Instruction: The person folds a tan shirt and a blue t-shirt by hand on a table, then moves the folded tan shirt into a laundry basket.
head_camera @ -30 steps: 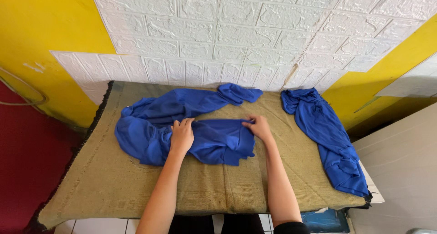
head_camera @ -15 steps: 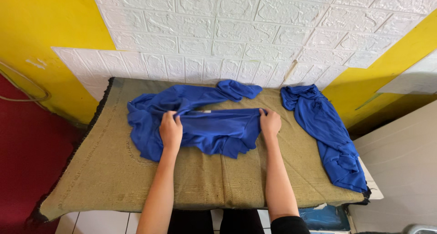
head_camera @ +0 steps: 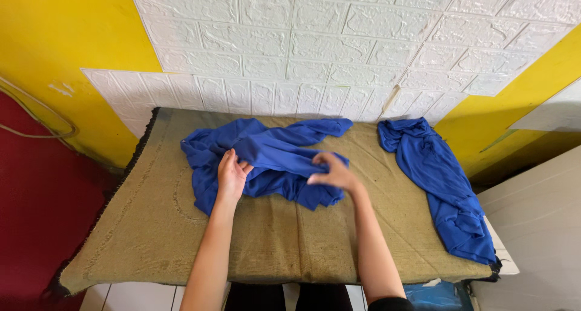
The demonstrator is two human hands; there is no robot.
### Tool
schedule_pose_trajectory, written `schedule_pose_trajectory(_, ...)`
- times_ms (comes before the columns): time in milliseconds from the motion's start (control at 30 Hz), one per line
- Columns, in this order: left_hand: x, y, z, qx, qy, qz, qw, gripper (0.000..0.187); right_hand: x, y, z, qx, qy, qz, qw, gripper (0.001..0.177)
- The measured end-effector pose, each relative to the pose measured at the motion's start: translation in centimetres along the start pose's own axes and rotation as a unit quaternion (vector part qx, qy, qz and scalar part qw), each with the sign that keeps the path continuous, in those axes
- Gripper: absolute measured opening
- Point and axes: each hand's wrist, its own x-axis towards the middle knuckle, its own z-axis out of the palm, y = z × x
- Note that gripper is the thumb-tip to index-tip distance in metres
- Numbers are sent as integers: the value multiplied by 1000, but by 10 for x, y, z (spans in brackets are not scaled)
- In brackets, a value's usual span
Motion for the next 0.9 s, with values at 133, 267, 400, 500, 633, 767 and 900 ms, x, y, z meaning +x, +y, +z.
schedule_pose_trajectory(133,-5,17,26,76,-8,32,997,29,2,9,-2,-138,-9,49,989,31)
schedule_pose_trajectory(267,-29,26,69,616,-68,127,774,47,-8,34,-39,-164,168,102,967,33)
schedule_pose_trajectory(400,-43,35,103,831,-148,79,529,61,-22,39,-50,-226,243,207,920,29)
schedule_pose_trajectory(500,-41,42,104,821,-136,49,553,31,-22,46,-60,-145,179,264,937,28)
schedule_pose_trajectory(633,-33,44,74,688,-26,190,700,19,-30,68,-73,71,125,269,952,23)
schedule_pose_trajectory(767,-18,41,31,487,161,290,808,15,-30,87,-63,108,271,316,903,20)
schedule_pose_trajectory(900,-6,55,-19,371,274,216,860,23,-30,90,-61,185,299,356,866,19)
